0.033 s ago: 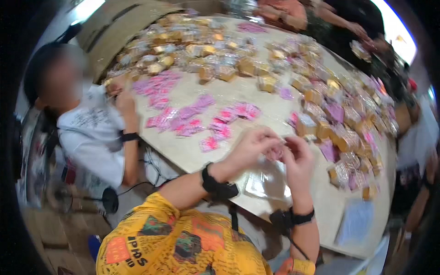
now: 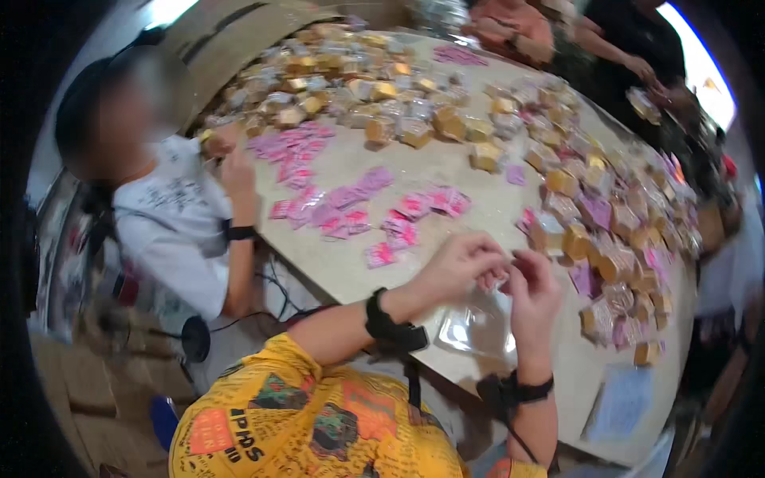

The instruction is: The person sits at a table and repeatedly picks up small, individually wrapped candies and pink labels. They place each candy into a clear plastic bag, insert a label, and set the finished package on the table. The process is repeated continuously with other workers visible in the background.

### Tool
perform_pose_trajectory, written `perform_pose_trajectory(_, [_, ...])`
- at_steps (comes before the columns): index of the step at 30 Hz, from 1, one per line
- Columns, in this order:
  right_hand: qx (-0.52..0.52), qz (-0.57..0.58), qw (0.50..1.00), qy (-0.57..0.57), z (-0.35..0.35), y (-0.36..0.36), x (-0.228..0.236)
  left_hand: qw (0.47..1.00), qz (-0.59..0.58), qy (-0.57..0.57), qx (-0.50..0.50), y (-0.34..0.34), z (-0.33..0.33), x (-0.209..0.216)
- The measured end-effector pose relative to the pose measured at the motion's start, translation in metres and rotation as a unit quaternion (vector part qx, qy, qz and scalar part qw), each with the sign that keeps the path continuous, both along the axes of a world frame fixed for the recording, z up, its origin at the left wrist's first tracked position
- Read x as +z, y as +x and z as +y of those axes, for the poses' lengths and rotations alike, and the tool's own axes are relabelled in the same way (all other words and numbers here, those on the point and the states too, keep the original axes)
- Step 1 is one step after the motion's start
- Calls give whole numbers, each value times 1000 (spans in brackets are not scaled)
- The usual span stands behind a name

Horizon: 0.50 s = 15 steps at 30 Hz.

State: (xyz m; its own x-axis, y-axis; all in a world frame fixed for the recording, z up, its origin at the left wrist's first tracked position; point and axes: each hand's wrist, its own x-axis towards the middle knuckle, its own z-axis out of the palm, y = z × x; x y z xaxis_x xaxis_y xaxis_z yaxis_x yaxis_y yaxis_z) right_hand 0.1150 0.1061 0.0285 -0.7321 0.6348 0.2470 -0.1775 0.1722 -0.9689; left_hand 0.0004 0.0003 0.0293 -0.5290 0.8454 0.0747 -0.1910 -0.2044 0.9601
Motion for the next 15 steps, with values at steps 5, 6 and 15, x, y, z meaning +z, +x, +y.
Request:
perform_pose_trajectory(5, [-21, 18, 999, 46, -6, 3, -5, 999, -6, 35, 17, 6, 5, -10])
perform_pose_trajectory(6, [-36, 18, 997, 64, -5, 4, -6, 999, -10, 39, 19, 8, 6, -9])
perform_pose_trajectory(15, [-100, -3, 981, 167, -6, 10, 4, 999, 10, 16, 34, 7, 3, 3])
